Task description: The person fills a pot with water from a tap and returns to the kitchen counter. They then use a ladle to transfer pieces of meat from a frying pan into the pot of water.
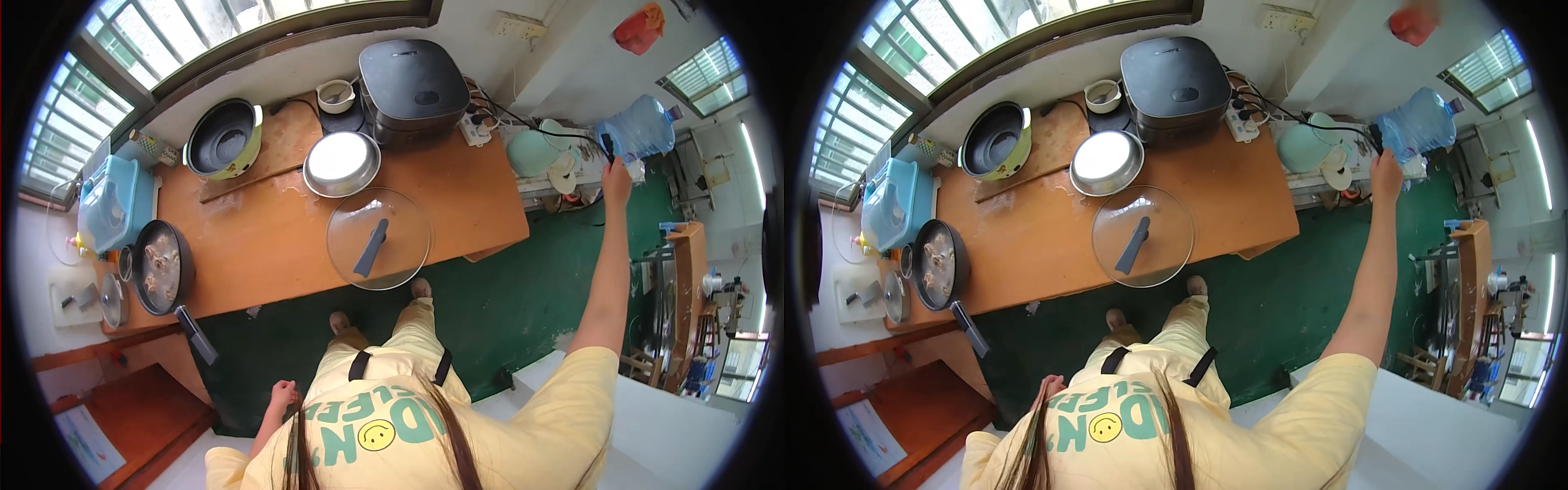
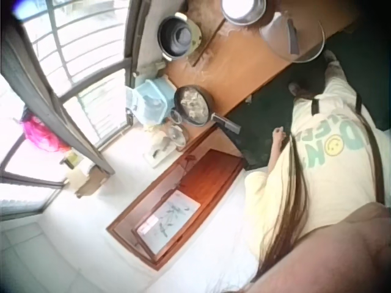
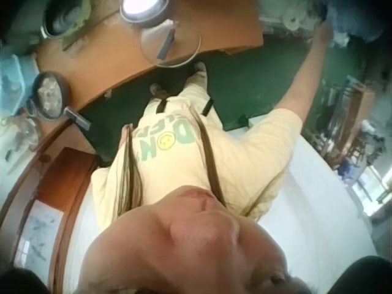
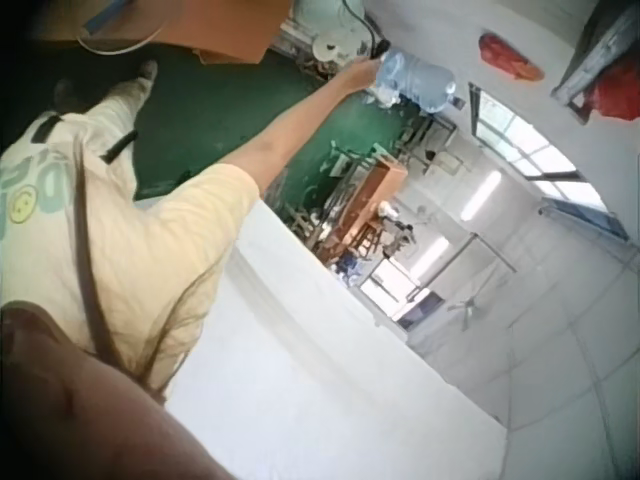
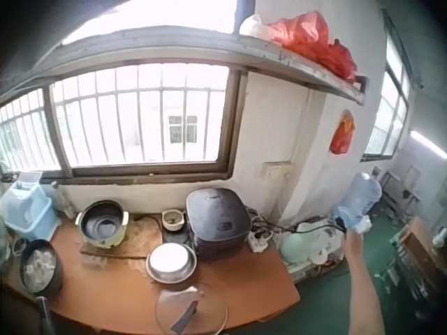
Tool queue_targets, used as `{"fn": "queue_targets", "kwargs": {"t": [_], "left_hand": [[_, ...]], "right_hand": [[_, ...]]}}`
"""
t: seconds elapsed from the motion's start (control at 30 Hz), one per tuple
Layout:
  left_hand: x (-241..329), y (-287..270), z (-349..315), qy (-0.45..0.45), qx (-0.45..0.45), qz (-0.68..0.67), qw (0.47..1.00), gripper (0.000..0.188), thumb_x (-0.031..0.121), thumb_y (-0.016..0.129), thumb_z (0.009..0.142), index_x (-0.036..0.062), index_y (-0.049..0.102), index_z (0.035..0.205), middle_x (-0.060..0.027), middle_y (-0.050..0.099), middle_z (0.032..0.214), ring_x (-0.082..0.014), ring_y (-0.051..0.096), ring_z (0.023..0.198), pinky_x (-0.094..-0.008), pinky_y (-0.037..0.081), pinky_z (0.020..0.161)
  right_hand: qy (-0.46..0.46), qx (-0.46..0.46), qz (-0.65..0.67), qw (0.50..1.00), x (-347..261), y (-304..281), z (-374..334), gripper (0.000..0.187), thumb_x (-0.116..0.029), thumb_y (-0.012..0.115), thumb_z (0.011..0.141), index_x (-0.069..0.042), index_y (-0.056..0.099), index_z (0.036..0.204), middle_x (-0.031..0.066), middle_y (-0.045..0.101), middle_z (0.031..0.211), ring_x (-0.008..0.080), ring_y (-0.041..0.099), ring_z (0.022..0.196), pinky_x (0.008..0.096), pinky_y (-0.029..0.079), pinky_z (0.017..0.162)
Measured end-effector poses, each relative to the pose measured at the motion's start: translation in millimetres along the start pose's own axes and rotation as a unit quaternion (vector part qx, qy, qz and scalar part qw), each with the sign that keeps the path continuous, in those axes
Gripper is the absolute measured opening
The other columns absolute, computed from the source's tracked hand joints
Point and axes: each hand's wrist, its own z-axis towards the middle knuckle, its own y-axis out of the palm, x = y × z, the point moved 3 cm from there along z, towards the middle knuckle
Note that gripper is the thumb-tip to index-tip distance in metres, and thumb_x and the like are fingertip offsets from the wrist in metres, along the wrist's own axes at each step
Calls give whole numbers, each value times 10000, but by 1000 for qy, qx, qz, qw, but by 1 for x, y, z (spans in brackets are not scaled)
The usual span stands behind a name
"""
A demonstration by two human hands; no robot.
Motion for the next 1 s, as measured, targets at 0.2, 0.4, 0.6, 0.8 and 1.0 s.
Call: {"fn": "queue_targets", "kwargs": {"t": [0.2,0.4,0.6,0.8,1.0], "left_hand": [[36,110,-53,63,-20,31,997,215,268,575,817,55,554,839,-43,559,652,-133,528,541,-273,424,451],[37,180,-65,52,-16,-11,998,201,198,599,794,-1,598,829,-46,578,680,-97,496,573,-253,406,506],[40,190,-94,-47,53,-58,996,181,215,569,819,37,542,822,-52,557,640,-121,537,533,-256,429,464],[58,191,-101,-9,56,-14,998,194,194,595,793,4,553,787,-50,562,624,-117,532,524,-261,438,471],[91,210,-90,65,52,-17,996,193,198,588,795,7,569,819,-58,578,663,-121,545,573,-280,446,530]], "right_hand": [[-23,39,-37,998,63,43,131,169,-189,485,822,-34,499,889,168,598,739,335,597,665,439,477,580],[-7,54,-22,998,82,94,188,162,-191,462,838,-53,509,907,149,603,741,329,600,657,431,481,562],[10,-49,4,999,145,256,101,229,-223,554,796,-7,543,871,189,588,794,356,572,763,452,442,645],[41,-104,164,980,179,337,56,264,-160,530,755,42,537,925,243,575,888,373,551,848,430,430,757],[317,-425,381,758,149,341,51,182,-130,505,725,19,544,822,172,555,774,284,558,623,388,474,582]]}}
